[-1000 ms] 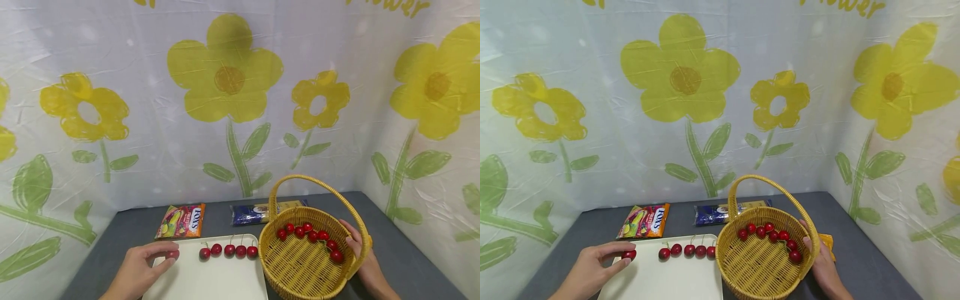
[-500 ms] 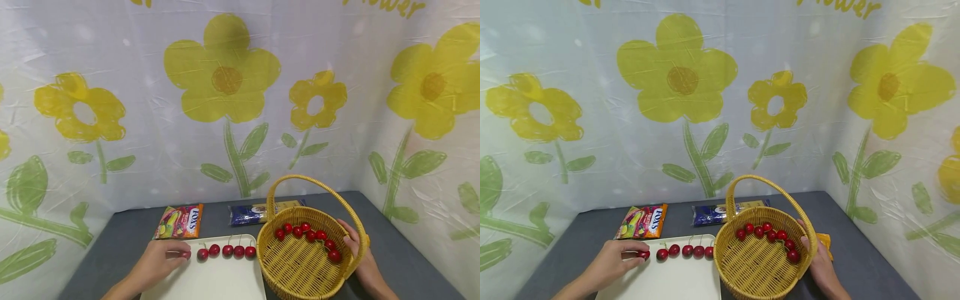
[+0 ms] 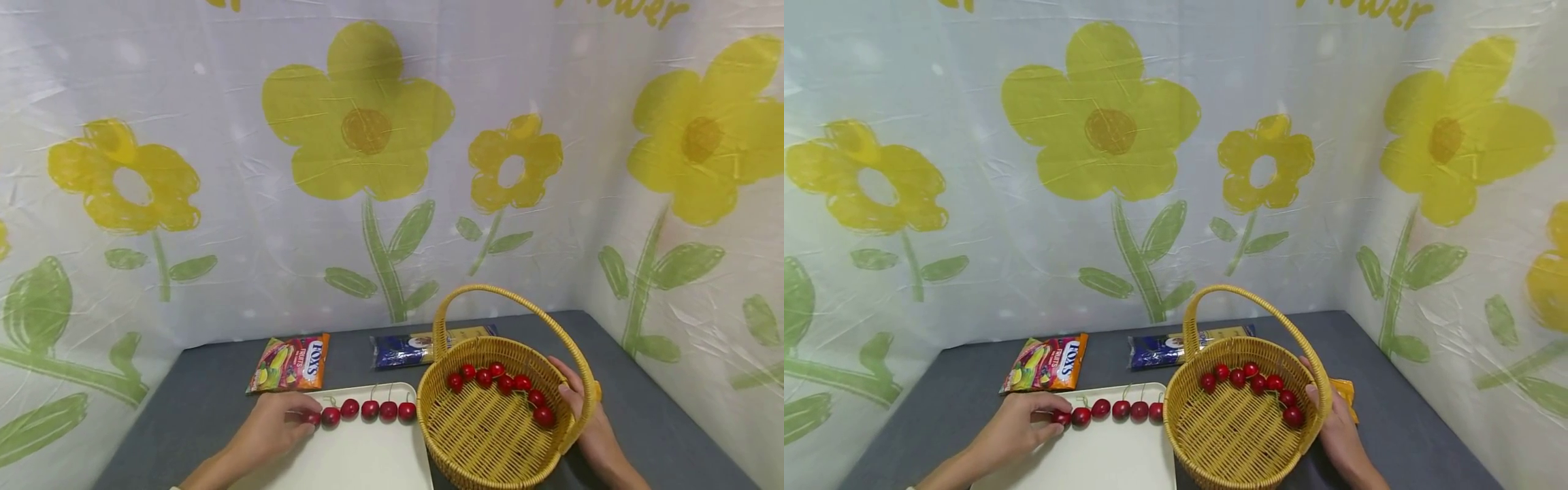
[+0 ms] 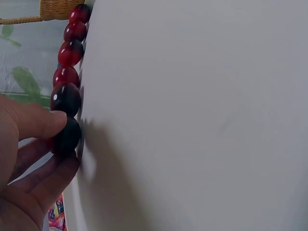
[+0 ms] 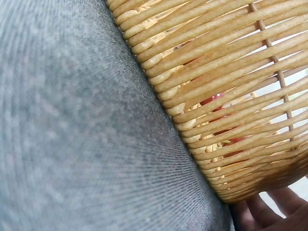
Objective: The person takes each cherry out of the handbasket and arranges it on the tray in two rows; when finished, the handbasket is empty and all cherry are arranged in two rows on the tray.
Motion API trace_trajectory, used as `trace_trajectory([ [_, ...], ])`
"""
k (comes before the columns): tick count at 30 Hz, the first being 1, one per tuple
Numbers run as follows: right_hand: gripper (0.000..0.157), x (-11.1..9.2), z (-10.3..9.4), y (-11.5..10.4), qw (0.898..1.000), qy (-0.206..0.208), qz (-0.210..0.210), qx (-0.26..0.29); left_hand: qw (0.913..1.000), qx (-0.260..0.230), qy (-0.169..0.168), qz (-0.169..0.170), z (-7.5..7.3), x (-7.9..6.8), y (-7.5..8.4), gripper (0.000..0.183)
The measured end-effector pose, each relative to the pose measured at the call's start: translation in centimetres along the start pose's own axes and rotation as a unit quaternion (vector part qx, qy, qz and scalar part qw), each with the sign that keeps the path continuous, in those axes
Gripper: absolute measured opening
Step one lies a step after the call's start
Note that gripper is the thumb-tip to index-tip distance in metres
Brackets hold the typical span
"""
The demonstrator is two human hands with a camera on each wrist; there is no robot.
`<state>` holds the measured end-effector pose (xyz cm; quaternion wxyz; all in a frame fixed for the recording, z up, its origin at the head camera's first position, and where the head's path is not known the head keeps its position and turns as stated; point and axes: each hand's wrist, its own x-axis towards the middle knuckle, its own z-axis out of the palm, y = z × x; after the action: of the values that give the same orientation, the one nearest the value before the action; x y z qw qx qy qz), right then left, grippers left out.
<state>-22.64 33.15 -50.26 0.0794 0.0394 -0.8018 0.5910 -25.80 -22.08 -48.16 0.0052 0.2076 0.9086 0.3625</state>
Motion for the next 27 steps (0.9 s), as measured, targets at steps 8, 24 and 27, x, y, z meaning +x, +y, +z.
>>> trace_trajectory([
  [8,0.059,0.0,0.0,0.1,1.0,-0.004,0.005,0.007,0.9987,0.032,0.011,0.039,0.1,-0.1,0.0,0.029],
  [24,0.061,0.1,0.0,0.1,0.999,-0.01,0.031,-0.009,0.9981,-0.02,0.028,-0.051,-1.6,-2.1,1.0,0.037],
  [27,0.061,0.1,-0.1,0.0,0.999,-0.013,0.033,0.0,0.9957,-0.069,0.047,-0.04,-2.1,-2.6,1.3,0.041],
])
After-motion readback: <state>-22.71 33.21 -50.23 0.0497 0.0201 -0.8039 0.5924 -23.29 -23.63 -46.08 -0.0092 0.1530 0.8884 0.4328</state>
